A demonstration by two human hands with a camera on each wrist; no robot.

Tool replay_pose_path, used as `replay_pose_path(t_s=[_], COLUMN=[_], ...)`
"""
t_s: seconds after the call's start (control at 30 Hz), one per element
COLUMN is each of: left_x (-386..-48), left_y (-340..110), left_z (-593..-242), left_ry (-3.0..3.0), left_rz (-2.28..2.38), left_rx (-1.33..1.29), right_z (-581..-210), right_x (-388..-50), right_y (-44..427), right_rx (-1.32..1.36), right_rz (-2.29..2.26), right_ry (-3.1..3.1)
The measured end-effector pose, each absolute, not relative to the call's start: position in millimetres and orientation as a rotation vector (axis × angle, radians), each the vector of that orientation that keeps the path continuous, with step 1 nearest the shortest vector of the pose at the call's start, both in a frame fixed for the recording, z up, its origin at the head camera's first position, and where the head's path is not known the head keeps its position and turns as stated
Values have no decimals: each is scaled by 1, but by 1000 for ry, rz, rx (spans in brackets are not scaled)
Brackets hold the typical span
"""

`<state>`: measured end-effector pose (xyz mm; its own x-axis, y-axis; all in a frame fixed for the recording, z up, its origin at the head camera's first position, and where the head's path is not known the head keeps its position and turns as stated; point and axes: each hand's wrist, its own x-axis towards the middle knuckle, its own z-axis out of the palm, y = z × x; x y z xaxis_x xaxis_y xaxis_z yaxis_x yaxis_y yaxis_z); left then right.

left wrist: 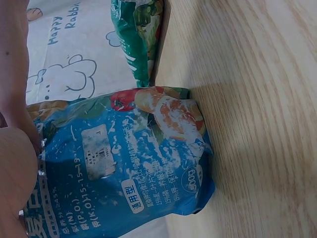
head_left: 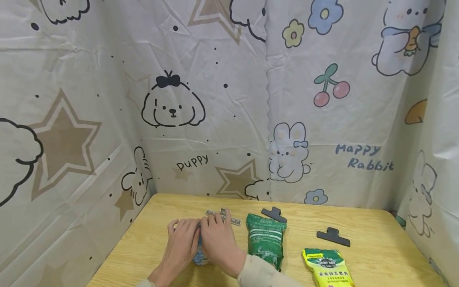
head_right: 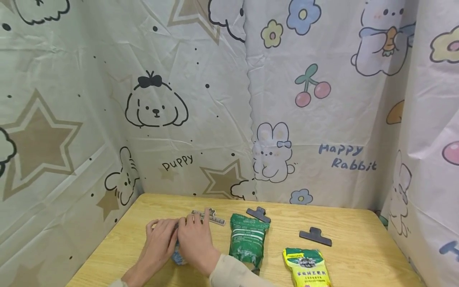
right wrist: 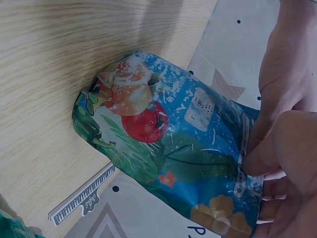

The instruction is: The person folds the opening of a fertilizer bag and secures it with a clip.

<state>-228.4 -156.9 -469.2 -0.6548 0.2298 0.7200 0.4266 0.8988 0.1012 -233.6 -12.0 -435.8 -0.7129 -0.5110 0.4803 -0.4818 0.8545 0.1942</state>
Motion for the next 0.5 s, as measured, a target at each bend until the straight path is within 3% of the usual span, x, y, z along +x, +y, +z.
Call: replay_pose_path(t_s=[0.5], left_x=[-228], left_y=[-158], left_z=[-471], left_ry=[-2273], left_rz=[-235], left_rx=[-506], right_z=[-441], right_x=[-231], right_y=[-14], right_rx=[707], right_rz=[-161], right_ry=[-2494])
